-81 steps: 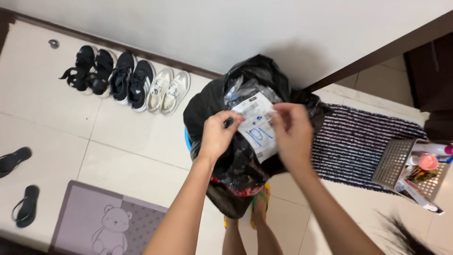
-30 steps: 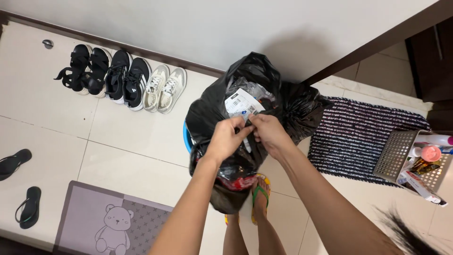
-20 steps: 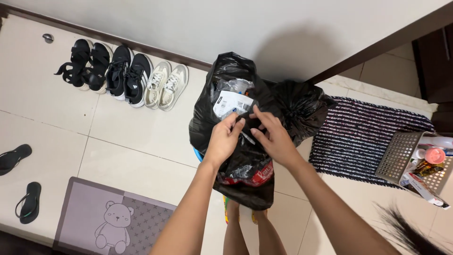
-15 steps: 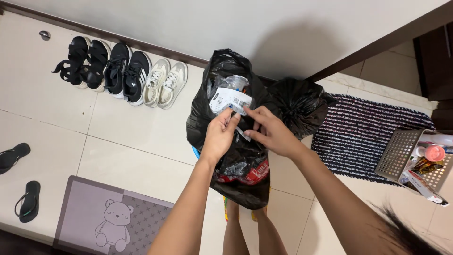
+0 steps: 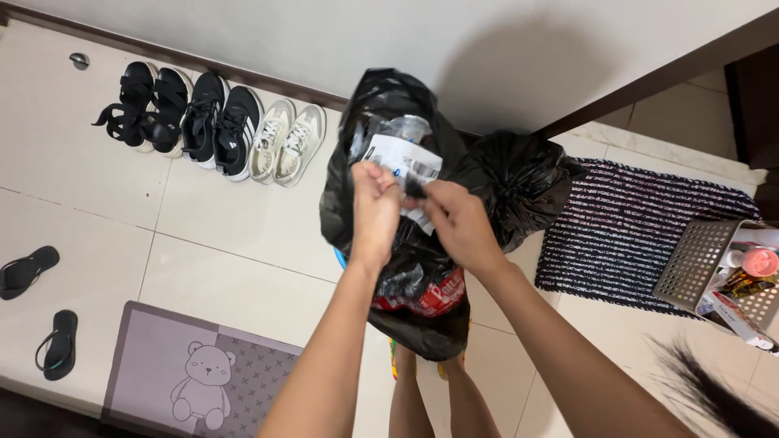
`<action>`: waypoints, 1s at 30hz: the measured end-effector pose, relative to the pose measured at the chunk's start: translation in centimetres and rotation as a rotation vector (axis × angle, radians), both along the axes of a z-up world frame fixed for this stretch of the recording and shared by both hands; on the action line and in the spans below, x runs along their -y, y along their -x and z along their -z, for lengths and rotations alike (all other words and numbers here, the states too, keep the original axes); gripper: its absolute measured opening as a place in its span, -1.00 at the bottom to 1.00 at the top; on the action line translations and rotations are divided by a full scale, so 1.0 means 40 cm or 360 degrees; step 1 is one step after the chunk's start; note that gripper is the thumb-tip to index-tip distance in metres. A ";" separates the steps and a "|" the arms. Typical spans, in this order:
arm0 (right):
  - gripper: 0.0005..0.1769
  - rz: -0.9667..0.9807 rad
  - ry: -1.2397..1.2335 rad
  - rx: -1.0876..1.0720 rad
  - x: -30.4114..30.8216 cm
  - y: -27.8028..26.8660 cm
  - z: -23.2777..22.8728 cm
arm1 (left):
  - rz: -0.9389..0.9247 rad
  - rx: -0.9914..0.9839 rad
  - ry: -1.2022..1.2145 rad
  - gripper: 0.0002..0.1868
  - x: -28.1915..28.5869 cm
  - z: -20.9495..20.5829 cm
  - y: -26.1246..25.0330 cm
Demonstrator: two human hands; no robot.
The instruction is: Tying and securing a black plastic trash bag filled with various items.
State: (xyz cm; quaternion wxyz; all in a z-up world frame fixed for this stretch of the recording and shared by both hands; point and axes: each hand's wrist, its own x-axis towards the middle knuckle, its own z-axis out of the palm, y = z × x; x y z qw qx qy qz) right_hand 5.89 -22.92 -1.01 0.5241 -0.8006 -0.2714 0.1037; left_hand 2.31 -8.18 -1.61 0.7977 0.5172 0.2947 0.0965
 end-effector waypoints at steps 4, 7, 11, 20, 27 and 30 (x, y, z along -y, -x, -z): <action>-0.77 0.0124 0.0378 -0.0436 -0.029 -0.017 -0.002 | 0.0002 -0.0284 0.0145 -0.67 0.005 0.000 0.015; -0.75 0.0064 0.0269 -0.0516 -0.036 -0.022 0.015 | 0.0214 -0.0340 -0.0649 -0.58 -0.007 0.117 0.087; -0.76 0.0077 0.0229 -0.0609 -0.045 -0.018 0.024 | 0.0113 -0.0494 -0.1139 -0.36 -0.019 0.054 0.132; -0.77 0.0036 0.0243 -0.0510 -0.046 -0.017 0.019 | -0.0401 -0.0744 -0.1409 -0.08 -0.029 -0.032 0.166; -0.79 0.0050 0.0224 -0.0556 -0.058 -0.014 -0.008 | -0.0481 -0.0954 -0.1671 -0.36 -0.093 0.088 0.255; -0.79 -0.0019 0.0092 -0.0461 -0.052 0.001 0.017 | -0.0158 -0.1474 -0.1495 -0.66 -0.135 0.088 0.277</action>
